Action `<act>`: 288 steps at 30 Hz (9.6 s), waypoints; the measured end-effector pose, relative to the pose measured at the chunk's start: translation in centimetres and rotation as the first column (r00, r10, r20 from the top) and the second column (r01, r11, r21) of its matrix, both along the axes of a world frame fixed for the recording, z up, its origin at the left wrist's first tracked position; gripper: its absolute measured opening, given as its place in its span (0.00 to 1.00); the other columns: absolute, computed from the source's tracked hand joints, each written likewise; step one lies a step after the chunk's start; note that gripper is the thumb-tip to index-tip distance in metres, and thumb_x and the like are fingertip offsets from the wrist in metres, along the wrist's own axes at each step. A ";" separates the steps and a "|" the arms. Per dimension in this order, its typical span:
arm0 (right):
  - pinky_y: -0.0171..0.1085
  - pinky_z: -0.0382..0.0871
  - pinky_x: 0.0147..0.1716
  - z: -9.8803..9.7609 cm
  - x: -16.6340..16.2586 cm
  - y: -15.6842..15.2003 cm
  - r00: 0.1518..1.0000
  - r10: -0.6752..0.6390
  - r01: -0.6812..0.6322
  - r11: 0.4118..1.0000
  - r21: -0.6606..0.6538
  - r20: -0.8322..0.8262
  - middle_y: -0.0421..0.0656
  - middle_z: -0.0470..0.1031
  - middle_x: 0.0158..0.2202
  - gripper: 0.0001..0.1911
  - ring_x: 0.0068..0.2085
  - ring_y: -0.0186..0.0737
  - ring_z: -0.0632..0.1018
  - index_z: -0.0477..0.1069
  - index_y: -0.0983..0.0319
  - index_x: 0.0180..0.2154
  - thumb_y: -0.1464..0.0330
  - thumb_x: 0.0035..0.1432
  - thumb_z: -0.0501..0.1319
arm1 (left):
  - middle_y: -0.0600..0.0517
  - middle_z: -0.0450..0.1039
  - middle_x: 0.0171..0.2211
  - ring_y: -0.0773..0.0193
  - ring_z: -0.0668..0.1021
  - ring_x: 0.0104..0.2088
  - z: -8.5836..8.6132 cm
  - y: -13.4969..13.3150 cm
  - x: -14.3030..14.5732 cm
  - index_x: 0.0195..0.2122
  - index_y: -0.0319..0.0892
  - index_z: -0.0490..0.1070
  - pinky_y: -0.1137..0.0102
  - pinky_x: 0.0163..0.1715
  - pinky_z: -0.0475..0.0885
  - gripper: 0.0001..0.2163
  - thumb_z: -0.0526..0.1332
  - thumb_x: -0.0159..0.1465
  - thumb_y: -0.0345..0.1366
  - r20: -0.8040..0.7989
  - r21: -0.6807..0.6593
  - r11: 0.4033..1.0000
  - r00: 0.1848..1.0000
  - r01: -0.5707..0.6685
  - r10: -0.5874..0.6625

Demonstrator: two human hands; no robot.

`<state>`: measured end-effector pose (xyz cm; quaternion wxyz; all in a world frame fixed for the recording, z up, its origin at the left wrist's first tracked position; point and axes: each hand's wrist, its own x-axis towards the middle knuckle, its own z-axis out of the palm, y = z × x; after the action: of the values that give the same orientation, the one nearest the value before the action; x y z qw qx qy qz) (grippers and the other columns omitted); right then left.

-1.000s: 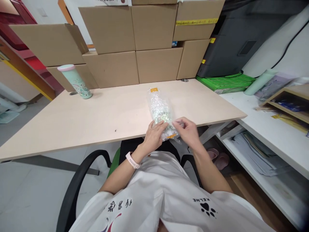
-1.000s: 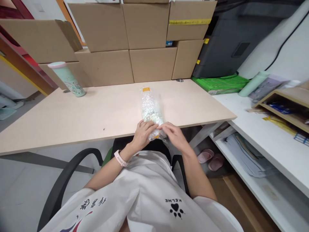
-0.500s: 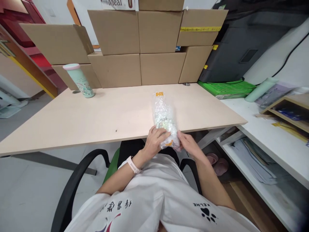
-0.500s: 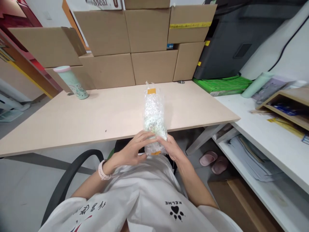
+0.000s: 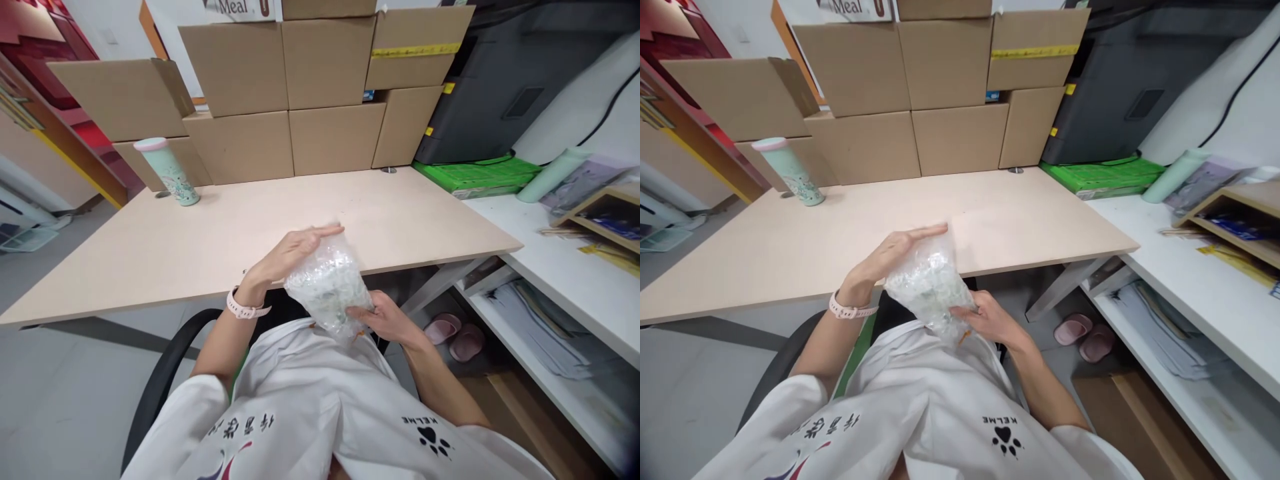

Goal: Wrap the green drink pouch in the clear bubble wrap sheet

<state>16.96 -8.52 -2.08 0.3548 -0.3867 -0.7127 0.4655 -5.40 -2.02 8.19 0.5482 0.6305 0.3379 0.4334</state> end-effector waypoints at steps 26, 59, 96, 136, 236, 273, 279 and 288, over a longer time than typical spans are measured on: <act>0.62 0.45 0.70 4.5 -2.9 8.1 0.698 -0.661 0.217 0.562 0.798 0.275 0.41 0.43 0.74 0.27 0.74 0.50 0.43 0.54 0.56 0.69 0.60 0.72 0.45 | 0.47 0.35 0.74 0.50 0.37 0.74 -8.3 2.1 3.7 0.73 0.47 0.39 0.43 0.70 0.27 0.36 0.56 0.67 0.42 -0.447 0.733 0.653 0.589 -0.191 0.673; 0.52 0.72 0.59 2.0 -0.6 11.4 0.891 -0.455 0.453 0.886 0.101 -0.002 0.43 0.72 0.60 0.31 0.60 0.52 0.74 0.68 0.51 0.60 0.44 0.63 0.50 | 0.43 0.73 0.47 0.47 0.78 0.46 -10.5 4.2 1.6 0.59 0.54 0.62 0.49 0.47 0.73 0.24 0.64 0.62 0.47 -0.169 0.224 0.847 0.836 -0.483 0.522; 0.55 0.73 0.54 10.7 4.7 16.3 0.621 -0.776 0.744 0.538 0.396 -0.113 0.45 0.74 0.58 0.28 0.58 0.53 0.75 0.67 0.56 0.58 0.64 0.56 0.48 | 0.46 0.49 0.72 0.46 0.57 0.71 -13.5 6.5 -0.6 0.71 0.57 0.23 0.34 0.63 0.59 0.39 0.51 0.69 0.32 -0.286 0.367 0.689 0.629 -0.625 0.723; 0.51 0.70 0.56 3.5 -3.5 11.7 0.927 -0.351 0.293 0.899 0.326 0.135 0.42 0.78 0.52 0.16 0.55 0.50 0.76 0.77 0.51 0.44 0.57 0.62 0.54 | 0.44 0.67 0.57 0.47 0.66 0.63 -11.1 1.9 -1.3 0.64 0.57 0.58 0.39 0.60 0.63 0.20 0.44 0.73 0.45 -0.079 0.565 0.532 0.599 -0.631 0.796; 0.53 0.73 0.38 -0.4 -3.2 6.3 0.833 -0.546 0.518 0.827 0.220 0.089 0.48 0.74 0.30 0.23 0.38 0.56 0.78 0.72 0.56 0.38 0.48 0.66 0.49 | 0.50 0.68 0.63 0.53 0.68 0.64 -8.2 -1.2 4.6 0.64 0.52 0.60 0.47 0.69 0.56 0.21 0.54 0.71 0.43 -0.404 0.703 0.710 0.797 -0.043 0.449; 0.54 0.73 0.35 -1.3 1.5 6.0 0.702 -0.707 0.579 0.638 0.508 0.086 0.47 0.80 0.33 0.35 0.40 0.53 0.82 0.78 0.58 0.38 0.41 0.64 0.43 | 0.48 0.63 0.66 0.54 0.65 0.68 -6.1 1.3 10.0 0.61 0.51 0.64 0.57 0.68 0.60 0.29 0.66 0.58 0.38 0.200 0.095 0.978 0.966 -0.188 0.166; 0.55 0.75 0.37 -1.3 3.8 7.4 0.669 -0.727 0.743 0.647 0.170 -0.157 0.47 0.77 0.30 0.26 0.38 0.53 0.80 0.72 0.58 0.30 0.45 0.64 0.52 | 0.50 0.63 0.66 0.48 0.60 0.70 -7.0 3.4 14.1 0.57 0.53 0.73 0.51 0.72 0.44 0.25 0.68 0.56 0.39 -0.198 0.373 0.928 0.978 0.019 0.059; 0.57 0.77 0.40 -1.1 6.9 6.9 0.792 -0.516 0.462 0.856 -0.232 -0.326 0.47 0.80 0.35 0.25 0.42 0.52 0.81 0.75 0.56 0.39 0.43 0.62 0.54 | 0.49 0.52 0.71 0.51 0.54 0.72 -6.9 4.5 15.9 0.68 0.47 0.59 0.49 0.71 0.38 0.28 0.49 0.69 0.50 -0.717 0.419 0.859 0.687 0.294 0.115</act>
<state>23.82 -1.61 -3.16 0.5650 -0.4853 -0.4719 0.4718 10.51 2.47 1.32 0.2078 0.8853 0.3678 0.1946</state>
